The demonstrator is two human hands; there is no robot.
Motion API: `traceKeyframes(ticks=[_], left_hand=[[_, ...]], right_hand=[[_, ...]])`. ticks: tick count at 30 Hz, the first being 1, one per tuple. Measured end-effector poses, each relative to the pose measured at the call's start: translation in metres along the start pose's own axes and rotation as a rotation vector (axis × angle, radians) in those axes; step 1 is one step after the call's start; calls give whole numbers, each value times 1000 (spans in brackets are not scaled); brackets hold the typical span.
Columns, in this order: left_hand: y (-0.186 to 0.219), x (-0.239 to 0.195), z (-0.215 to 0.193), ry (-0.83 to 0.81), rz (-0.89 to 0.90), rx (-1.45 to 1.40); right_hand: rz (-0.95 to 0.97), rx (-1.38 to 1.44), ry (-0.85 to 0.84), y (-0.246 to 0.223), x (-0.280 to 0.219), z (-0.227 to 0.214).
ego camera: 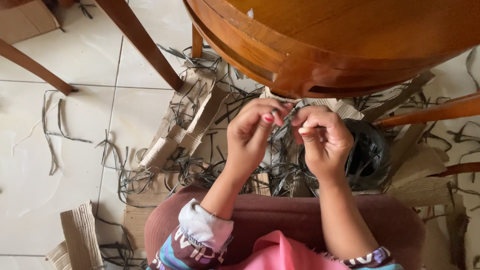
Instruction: Wrapping the legs of a wooden chair with corrugated cardboard and securing them with plastic ties for protection.
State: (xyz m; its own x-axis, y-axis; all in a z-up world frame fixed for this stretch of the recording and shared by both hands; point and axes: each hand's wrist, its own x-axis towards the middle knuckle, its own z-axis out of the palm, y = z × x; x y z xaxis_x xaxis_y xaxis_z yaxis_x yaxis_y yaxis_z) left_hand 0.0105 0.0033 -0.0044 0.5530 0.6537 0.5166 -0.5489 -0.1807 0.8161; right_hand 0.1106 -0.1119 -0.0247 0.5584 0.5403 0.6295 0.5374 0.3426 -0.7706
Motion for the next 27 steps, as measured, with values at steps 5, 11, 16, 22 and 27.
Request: traceKeyframes(ticks=[5, 11, 16, 22, 27], left_hand=[[-6, 5, -6, 55, -16, -67], [7, 6, -19, 15, -12, 38], [12, 10, -51, -22, -34, 238], [3, -9, -61, -389, -899, 960], [2, -11, -8, 0, -390, 509]], right_hand=[[-377, -423, -91, 20, 17, -22], [-534, -543, 16, 15, 38, -3], [-477, -580, 102, 27, 26, 3], [-488, -636, 193, 31, 20, 8], [-428, -619, 224, 30, 18, 11]])
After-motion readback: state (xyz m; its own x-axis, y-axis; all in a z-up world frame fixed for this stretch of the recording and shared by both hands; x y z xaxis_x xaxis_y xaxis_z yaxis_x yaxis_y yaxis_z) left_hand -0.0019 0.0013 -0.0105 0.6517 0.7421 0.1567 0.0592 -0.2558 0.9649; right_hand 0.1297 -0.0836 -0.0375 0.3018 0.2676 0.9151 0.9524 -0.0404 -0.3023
